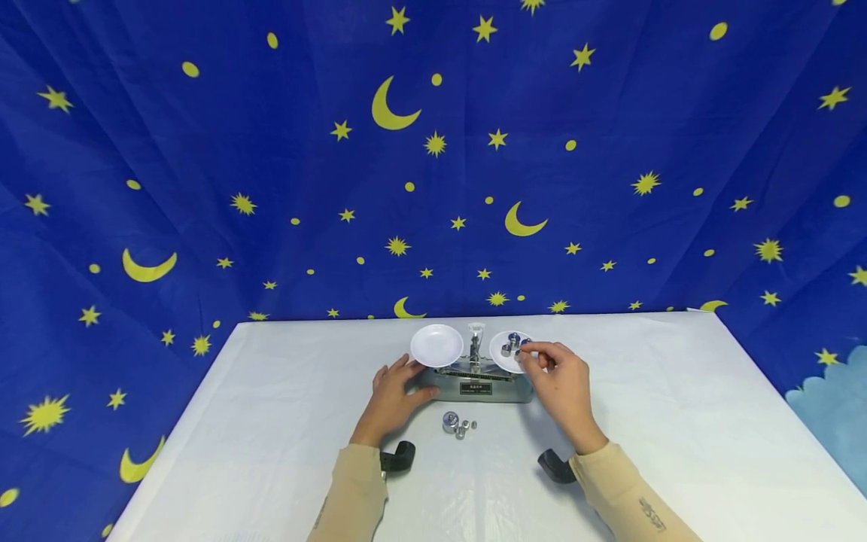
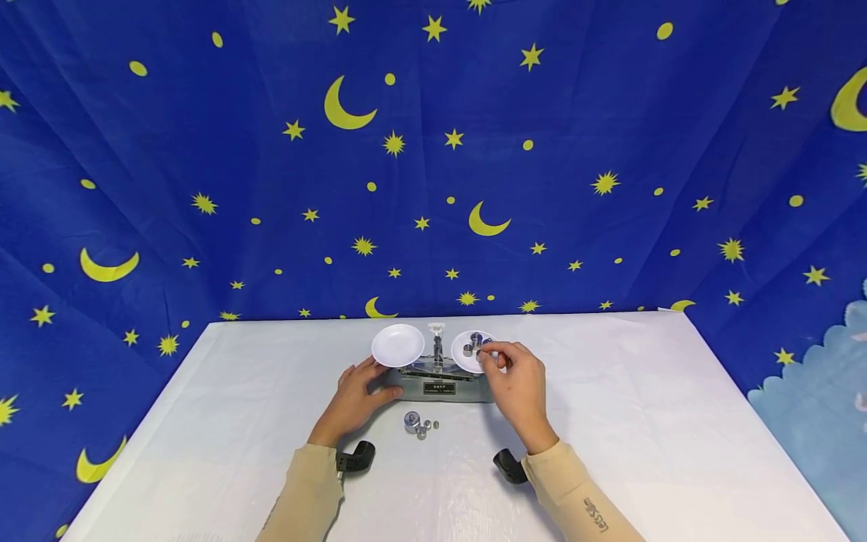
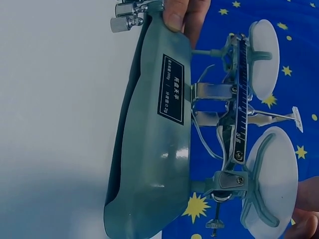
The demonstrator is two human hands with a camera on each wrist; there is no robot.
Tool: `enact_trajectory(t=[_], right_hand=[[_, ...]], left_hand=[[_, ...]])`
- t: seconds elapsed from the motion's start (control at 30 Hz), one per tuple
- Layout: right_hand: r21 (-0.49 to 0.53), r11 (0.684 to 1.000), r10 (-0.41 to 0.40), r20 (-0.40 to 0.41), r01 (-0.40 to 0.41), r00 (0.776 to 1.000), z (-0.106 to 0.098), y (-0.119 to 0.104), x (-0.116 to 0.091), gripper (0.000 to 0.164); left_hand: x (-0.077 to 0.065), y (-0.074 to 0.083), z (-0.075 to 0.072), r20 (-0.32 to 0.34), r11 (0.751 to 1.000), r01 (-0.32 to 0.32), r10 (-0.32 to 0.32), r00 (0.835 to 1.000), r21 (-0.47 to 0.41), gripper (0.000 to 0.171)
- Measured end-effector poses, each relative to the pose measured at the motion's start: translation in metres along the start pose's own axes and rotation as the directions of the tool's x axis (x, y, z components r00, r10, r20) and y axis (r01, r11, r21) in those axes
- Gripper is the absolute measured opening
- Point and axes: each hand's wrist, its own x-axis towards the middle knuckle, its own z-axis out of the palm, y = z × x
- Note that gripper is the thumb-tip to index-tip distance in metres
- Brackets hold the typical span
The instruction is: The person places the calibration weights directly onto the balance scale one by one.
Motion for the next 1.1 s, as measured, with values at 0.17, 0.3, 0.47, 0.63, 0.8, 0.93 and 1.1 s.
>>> enact_trajectory(t=[0.17,0.3,0.47,0.63,0.8,0.93,1.1], right_hand=[[0.009,1.000,-0.007,-0.010,0.007,1.000,-0.001,0.000,-0.001,0.007],[0.025,1.000,-0.015,-0.005,0.015,1.000,-0.001,-0.003,-0.004,0.009],[0.044,0.999,-0.020,0.002,0.019,1.000,-0.002,-0.007,-0.008,0.010],[0.081,0.995,-0.052,0.005,0.051,0.999,-0.003,-0.013,-0.012,0.011],[0.097,0.992,-0.089,0.021,0.086,0.996,-0.001,-0.018,-0.018,0.011],[0.119,0.988,-0.101,0.039,0.096,0.994,0.001,-0.021,-0.024,0.012],[0.148,0.982,-0.124,0.066,0.113,0.990,0.005,-0.026,-0.029,0.013]], left_hand=[[-0.001,0.000,0.000,0.003,1.000,0.001,-0.001,1.000,0.000,0.054],[-0.001,-0.001,0.000,0.008,1.000,0.008,-0.008,1.000,0.001,0.054],[-0.003,-0.001,0.000,0.001,1.000,-0.001,0.001,1.000,-0.013,0.055],[-0.002,-0.002,0.002,-0.038,0.998,-0.056,0.056,0.998,0.002,0.056],[-0.001,-0.005,0.003,-0.023,0.999,-0.045,0.045,0.999,0.006,0.056],[0.000,-0.005,0.003,0.006,1.000,0.001,-0.001,1.000,-0.005,0.055],[0.000,-0.004,0.001,0.012,1.000,0.014,-0.014,1.000,0.000,0.055]])
